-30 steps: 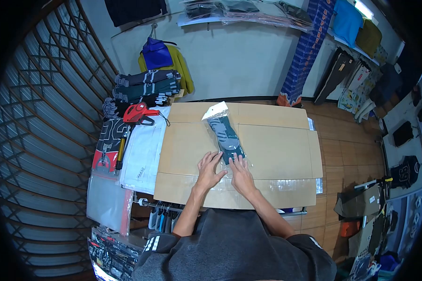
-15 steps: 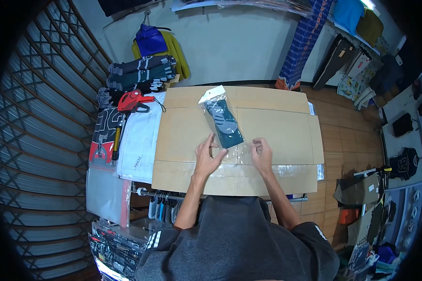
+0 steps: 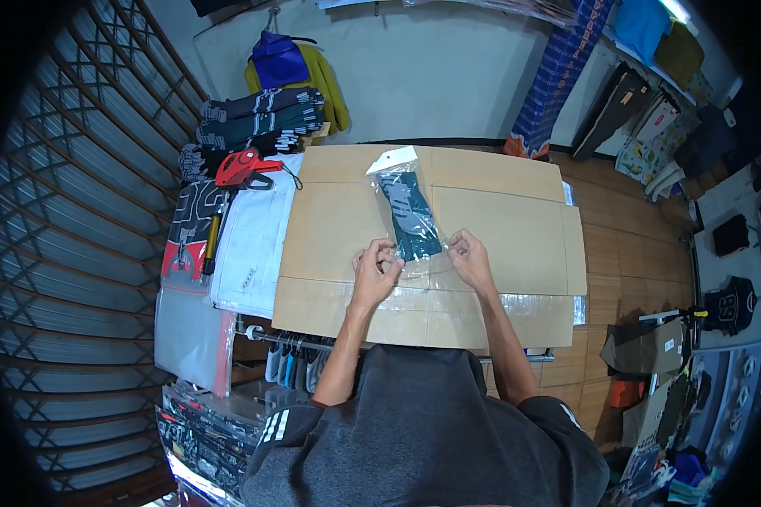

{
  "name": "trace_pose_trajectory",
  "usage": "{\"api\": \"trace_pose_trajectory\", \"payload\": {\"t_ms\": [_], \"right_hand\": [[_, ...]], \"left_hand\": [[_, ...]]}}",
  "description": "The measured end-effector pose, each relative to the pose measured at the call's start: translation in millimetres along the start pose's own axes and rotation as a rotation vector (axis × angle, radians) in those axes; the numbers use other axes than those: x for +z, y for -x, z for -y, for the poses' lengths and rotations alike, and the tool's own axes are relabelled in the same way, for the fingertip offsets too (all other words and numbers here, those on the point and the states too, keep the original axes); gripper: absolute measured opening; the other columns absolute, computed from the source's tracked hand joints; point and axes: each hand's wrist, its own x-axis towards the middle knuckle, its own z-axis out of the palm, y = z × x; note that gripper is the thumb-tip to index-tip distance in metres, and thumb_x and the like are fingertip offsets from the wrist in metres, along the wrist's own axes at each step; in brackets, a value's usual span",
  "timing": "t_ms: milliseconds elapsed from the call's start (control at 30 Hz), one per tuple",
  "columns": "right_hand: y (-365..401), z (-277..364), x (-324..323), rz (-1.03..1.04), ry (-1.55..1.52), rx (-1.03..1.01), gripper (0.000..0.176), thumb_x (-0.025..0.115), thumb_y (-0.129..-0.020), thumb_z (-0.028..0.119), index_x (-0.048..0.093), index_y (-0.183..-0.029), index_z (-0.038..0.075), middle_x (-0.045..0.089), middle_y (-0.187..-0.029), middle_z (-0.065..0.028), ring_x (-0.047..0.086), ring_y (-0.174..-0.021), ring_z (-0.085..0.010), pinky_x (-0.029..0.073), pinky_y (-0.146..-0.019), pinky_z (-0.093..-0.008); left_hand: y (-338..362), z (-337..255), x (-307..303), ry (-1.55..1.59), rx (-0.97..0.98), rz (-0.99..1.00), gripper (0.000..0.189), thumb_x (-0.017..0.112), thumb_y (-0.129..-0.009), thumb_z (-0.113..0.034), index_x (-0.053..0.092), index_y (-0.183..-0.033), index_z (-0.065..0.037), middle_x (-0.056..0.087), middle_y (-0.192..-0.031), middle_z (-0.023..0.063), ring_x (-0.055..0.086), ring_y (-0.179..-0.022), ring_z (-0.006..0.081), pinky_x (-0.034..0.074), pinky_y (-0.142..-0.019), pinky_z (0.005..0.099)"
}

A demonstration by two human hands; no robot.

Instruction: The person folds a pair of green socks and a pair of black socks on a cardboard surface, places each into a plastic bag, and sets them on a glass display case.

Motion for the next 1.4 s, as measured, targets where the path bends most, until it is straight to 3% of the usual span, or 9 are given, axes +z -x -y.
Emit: {"api": "trace_pose_trajectory", "payload": {"t_ms": [100,200,400,500,700,800,1000,1300,1400], "right_hand": [[-4,-12,-8,0.125,-0.145,-0.047,0.019,0.065,-0.094,0.003,0.077,-0.108,-0.001,0.079,-0.091,-0.0093,0.072,-0.084,-0.0161,0.057,-0.081,-0.0339],[-1,-12,-14,0.189,-0.218,-0.044,0.024,0.060,-0.097,0.000,0.079,-0.112,-0.001,0.079,-0.096,-0.0088,0.072,-0.091,-0.0165,0.056,-0.087,-0.0321],[-2,-22,-17,0.251,-0.346,-0.032,0.025,0.060,-0.099,-0.001,0.080,-0.114,-0.002,0.081,-0.105,-0.0110,0.072,-0.101,-0.0176,0.055,-0.095,-0.0321],[5,-18,-20,0.235,-0.315,-0.048,0.024,0.064,-0.097,-0.003,0.081,-0.113,-0.001,0.081,-0.106,-0.0110,0.072,-0.102,-0.0176,0.055,-0.096,-0.0326],[11,-3,-23,0.202,-0.167,-0.087,0.018,0.077,-0.094,0.003,0.081,-0.110,0.000,0.082,-0.105,-0.0090,0.072,-0.099,-0.0161,0.055,-0.095,-0.0327],[11,2,-20,0.184,-0.170,-0.076,0.014,0.080,-0.094,0.008,0.080,-0.106,0.000,0.081,-0.101,-0.0079,0.072,-0.095,-0.0150,0.055,-0.092,-0.0325],[9,-5,-8,0.132,-0.225,-0.092,0.015,0.079,-0.097,0.014,0.077,-0.100,-0.001,0.079,-0.094,-0.0065,0.070,-0.089,-0.0128,0.055,-0.085,-0.0312],[11,-8,17,-0.101,-0.176,-0.094,0.026,0.079,-0.096,0.018,0.074,-0.083,-0.004,0.074,-0.074,-0.0102,0.067,-0.069,-0.0136,0.054,-0.067,-0.0340],[13,-6,22,-0.187,-0.123,-0.114,0.028,0.079,-0.094,0.019,0.072,-0.081,-0.004,0.072,-0.071,-0.0135,0.065,-0.065,-0.0161,0.052,-0.064,-0.0357]], "left_hand": [[-2,3,-7,0.014,-0.045,0.087,0.031,0.076,-0.094,-0.023,0.074,-0.124,-0.014,0.078,-0.089,0.0009,0.071,-0.096,0.0174,0.024,-0.123,0.0513],[-1,6,-6,0.012,0.042,0.075,0.019,0.072,-0.097,-0.023,0.080,-0.111,-0.014,0.079,-0.090,0.0010,0.070,-0.094,0.0170,0.020,-0.127,0.0531],[-8,19,-11,0.153,0.004,0.126,0.016,0.073,-0.096,-0.021,0.083,-0.106,-0.012,0.081,-0.096,0.0034,0.073,-0.096,0.0206,0.019,-0.129,0.0560],[-4,11,-12,0.014,0.094,0.110,0.016,0.080,-0.092,-0.020,0.083,-0.102,-0.009,0.081,-0.098,0.0054,0.074,-0.095,0.0226,0.025,-0.127,0.0533],[1,-5,-6,0.112,0.096,-0.004,0.021,0.089,-0.084,-0.021,0.083,-0.097,-0.006,0.082,-0.095,0.0090,0.072,-0.086,0.0231,0.046,-0.106,0.0417],[5,-17,-5,0.124,0.052,-0.036,0.020,0.088,-0.086,-0.021,0.082,-0.094,-0.004,0.080,-0.090,0.0099,0.070,-0.083,0.0245,0.050,-0.092,0.0403],[0,-6,10,0.061,0.157,-0.201,0.027,0.083,-0.093,-0.025,0.074,-0.084,-0.001,0.071,-0.076,0.0104,0.064,-0.075,0.0275,0.050,-0.084,0.0418],[-3,-1,15,0.066,0.079,-0.279,0.033,0.075,-0.096,-0.021,0.064,-0.077,0.003,0.057,-0.062,0.0172,0.054,-0.058,0.0297,0.043,-0.062,0.0443],[-5,3,18,0.038,0.062,-0.294,0.033,0.075,-0.096,-0.020,0.063,-0.076,0.003,0.057,-0.062,0.0169,0.055,-0.057,0.0298,0.044,-0.062,0.0442]]}}
